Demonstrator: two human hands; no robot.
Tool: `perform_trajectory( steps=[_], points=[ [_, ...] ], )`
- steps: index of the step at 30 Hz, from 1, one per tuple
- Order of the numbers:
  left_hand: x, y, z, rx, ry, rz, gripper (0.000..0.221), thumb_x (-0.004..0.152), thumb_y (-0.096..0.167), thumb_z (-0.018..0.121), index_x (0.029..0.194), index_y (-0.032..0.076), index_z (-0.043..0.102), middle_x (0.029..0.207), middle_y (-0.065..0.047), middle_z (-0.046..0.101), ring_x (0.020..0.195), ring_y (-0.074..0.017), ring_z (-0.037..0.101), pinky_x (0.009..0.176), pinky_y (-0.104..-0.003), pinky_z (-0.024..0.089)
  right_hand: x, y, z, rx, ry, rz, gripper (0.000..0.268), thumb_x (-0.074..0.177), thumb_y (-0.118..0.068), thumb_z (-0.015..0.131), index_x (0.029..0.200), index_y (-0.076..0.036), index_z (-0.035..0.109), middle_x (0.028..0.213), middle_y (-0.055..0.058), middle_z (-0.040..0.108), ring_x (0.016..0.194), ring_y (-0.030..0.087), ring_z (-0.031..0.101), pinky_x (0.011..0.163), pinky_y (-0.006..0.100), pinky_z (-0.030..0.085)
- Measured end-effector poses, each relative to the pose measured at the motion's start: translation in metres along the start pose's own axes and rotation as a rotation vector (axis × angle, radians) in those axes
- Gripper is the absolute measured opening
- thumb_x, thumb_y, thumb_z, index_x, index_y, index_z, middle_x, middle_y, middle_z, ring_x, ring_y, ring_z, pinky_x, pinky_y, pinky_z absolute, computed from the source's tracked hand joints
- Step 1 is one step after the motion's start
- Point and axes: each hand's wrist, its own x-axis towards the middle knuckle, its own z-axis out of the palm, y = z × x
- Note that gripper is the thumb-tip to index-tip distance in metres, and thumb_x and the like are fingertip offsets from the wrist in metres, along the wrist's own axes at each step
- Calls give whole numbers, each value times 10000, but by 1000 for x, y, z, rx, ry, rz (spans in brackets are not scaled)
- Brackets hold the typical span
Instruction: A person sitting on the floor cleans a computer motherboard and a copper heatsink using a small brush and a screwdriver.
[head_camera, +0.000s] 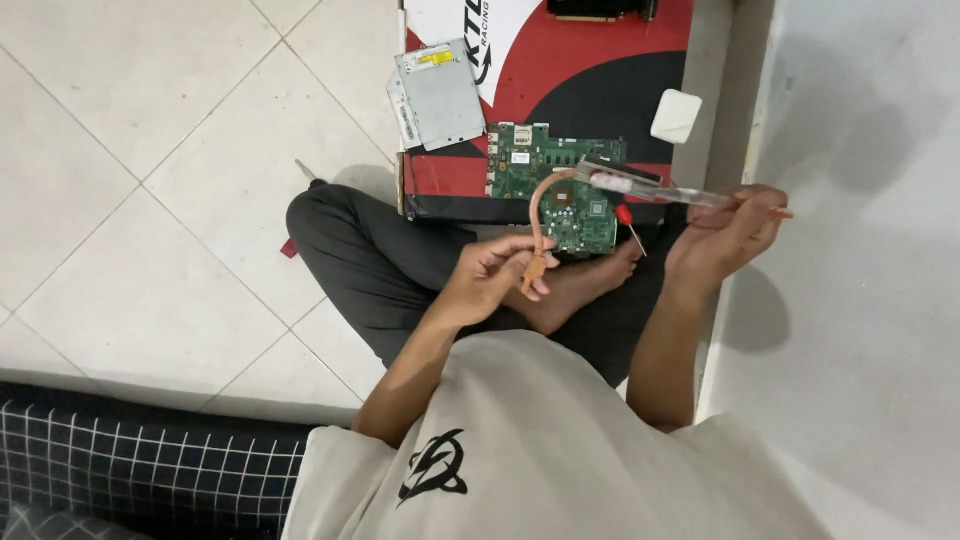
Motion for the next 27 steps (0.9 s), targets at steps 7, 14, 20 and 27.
perform_trajectory(
  steps=[7, 14, 20, 27],
  points=[
    [-3, -2, 9, 9, 66, 16, 286, 989, -81, 572, 1258, -158, 630, 1000, -298, 737, 817, -329, 758, 707, -452, 680, 10, -7, 3, -24, -57, -132, 343, 1106, -369, 491, 890, -102, 496, 595, 72, 503, 480, 156, 514, 484, 264, 466],
    [-6, 2, 11, 160, -17, 156, 278, 965, -115, 607, 1237, -125, 662, 963, -300, 724, 790, -354, 752, 630, -472, 667, 6, -2, 8, 20, -123, -175, 298, 1100, -270, 563, 879, -83, 495, 584, 73, 506, 469, 160, 508, 472, 271, 448],
    [-17, 19, 11, 173, -70, -70, 318, 1020, -26, 601, 1337, -46, 630, 1126, -158, 746, 853, -180, 729, 823, -289, 653, 2, -20, 8, 143, -193, 7, 127, 1047, -97, 480, 930, -141, 459, 743, 19, 495, 581, 81, 353, 554, 231, 299],
    [-19, 32, 2, 264, -79, 37, 305, 1025, -34, 597, 1325, -25, 643, 1091, -145, 755, 846, -203, 771, 720, -239, 637, 13, -39, 8, 104, -227, -87, 208, 1122, -253, 495, 950, -146, 451, 680, -14, 423, 618, 85, 359, 627, 245, 305]
  ],
)
